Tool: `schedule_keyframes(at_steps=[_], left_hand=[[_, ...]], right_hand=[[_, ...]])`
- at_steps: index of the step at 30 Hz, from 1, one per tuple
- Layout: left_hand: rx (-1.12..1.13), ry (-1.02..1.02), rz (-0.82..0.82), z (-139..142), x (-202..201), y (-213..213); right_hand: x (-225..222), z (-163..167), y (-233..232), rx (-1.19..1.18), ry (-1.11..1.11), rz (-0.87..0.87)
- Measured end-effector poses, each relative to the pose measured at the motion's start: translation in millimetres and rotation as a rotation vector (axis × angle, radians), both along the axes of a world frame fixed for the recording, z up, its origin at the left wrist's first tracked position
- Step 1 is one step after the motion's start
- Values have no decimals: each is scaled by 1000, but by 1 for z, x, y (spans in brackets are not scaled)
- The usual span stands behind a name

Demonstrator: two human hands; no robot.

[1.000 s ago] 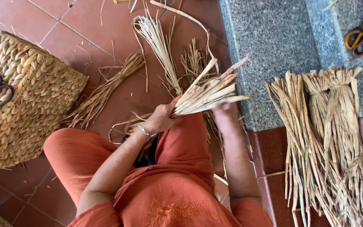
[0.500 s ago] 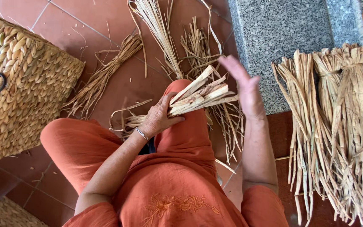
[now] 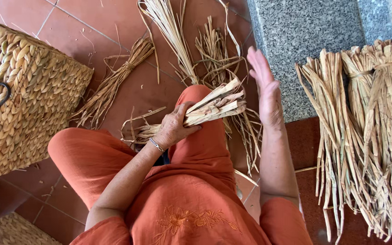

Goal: The person sits on the floor and first trims the edge of a woven water hyacinth basket with scissors. They then gather dried water hyacinth stalks, align them into bundles, wrap tying strips around each bundle, and set the finished bundles aside with others on the floor.

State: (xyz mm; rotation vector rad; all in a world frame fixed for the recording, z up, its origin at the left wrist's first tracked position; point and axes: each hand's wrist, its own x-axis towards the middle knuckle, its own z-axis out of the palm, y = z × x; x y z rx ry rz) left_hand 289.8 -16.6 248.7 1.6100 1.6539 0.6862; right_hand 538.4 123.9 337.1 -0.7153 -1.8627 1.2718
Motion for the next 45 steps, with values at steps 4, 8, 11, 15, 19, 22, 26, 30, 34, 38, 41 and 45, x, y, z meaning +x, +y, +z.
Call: schedule_keyframes(at_steps=[4, 8, 11, 15, 19, 22, 26, 30, 34, 38, 41, 45], left_hand=[[-35, 5, 12, -6, -1, 2], [-44, -12, 47, -8, 0, 0], [-66, -42, 95, -7, 0, -1], [81, -18, 87, -9, 3, 1], [94, 36, 73, -15, 9, 2], [90, 47, 76, -17, 12, 1], [114, 21, 81, -15, 11, 2], [90, 25, 80, -13, 11, 3], [62, 54, 83, -14, 11, 3], [64, 22, 80, -15, 11, 4], [72, 23, 76, -15, 11, 5], [80, 0, 64, -14, 9, 5]], right_hand=[[-33, -3, -1, 399, -40, 288], [-18, -9, 5, 186, 67, 227], [3, -14, 5, 185, 90, -98], [-22, -26, -42, 322, 123, -386], [-45, -20, -85, 497, -287, -396], [-53, -9, -87, 618, -438, -438], [-61, -3, -81, 596, -578, -393], [-62, -10, -82, 604, -566, -376], [-58, -21, -80, 536, -543, -375], [-54, -33, -75, 456, -539, -359], [-49, -38, -65, 499, -441, -365], [-38, -35, -45, 532, -355, -439]])
